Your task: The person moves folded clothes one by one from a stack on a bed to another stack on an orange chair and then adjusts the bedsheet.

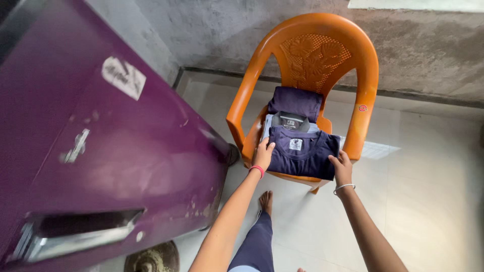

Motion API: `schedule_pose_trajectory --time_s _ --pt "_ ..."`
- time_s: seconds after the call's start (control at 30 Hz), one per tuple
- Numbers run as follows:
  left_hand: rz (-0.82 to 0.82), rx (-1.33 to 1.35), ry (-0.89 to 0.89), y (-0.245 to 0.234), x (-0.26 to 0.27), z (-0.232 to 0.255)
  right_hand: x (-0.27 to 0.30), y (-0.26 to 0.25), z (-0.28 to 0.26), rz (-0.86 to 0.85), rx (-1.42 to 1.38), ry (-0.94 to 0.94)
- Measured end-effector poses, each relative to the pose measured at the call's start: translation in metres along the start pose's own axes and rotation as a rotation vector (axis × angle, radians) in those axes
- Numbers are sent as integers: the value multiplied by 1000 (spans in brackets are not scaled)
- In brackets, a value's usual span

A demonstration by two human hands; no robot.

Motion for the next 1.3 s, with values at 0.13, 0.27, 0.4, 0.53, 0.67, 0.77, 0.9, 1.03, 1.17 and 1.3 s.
schedule_pose_trajectory --time_s 0.13,0.27,0.4,0.53,0.67,0.77,0.9,1.03,1.17,1.3 --pt "-85 -54 -31 26 -107 -24 -76 30 25 73 -9 37" --pt "-163 20 -23 50 -196 -52 -147 61 48 73 -65 85" --pt "-157 -91 -87 83 -273 -85 -211 94 57 86 -26 65" --pt "-132 -30 40 115 -346 -108 -271 108 66 135 -73 20" --pt "-106 16 92 144 -397 -131 -331 113 81 181 -130 33" --pt "-93 76 23 159 -418 -152 -355 114 100 217 -182 141" --pt "-146 -1 -82 173 -430 -176 -364 120 145 273 -101 214" --pt "-154 158 -46 174 -424 -189 -360 114 163 302 -196 164" --pt "-81 276 -10 184 -424 -193 -363 111 146 304 -167 84" --pt "28 98 -116 172 -414 -175 -349 124 132 399 397 17"
Point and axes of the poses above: each hand's wrist, its own x-axis away from the middle knuckle, its own y-axis out of the palm, z = x × y, the point moved 3 cm from there along -x, towards the middle knuckle, and after that the axes turned 1 degree about x, right-handed, at the moved point
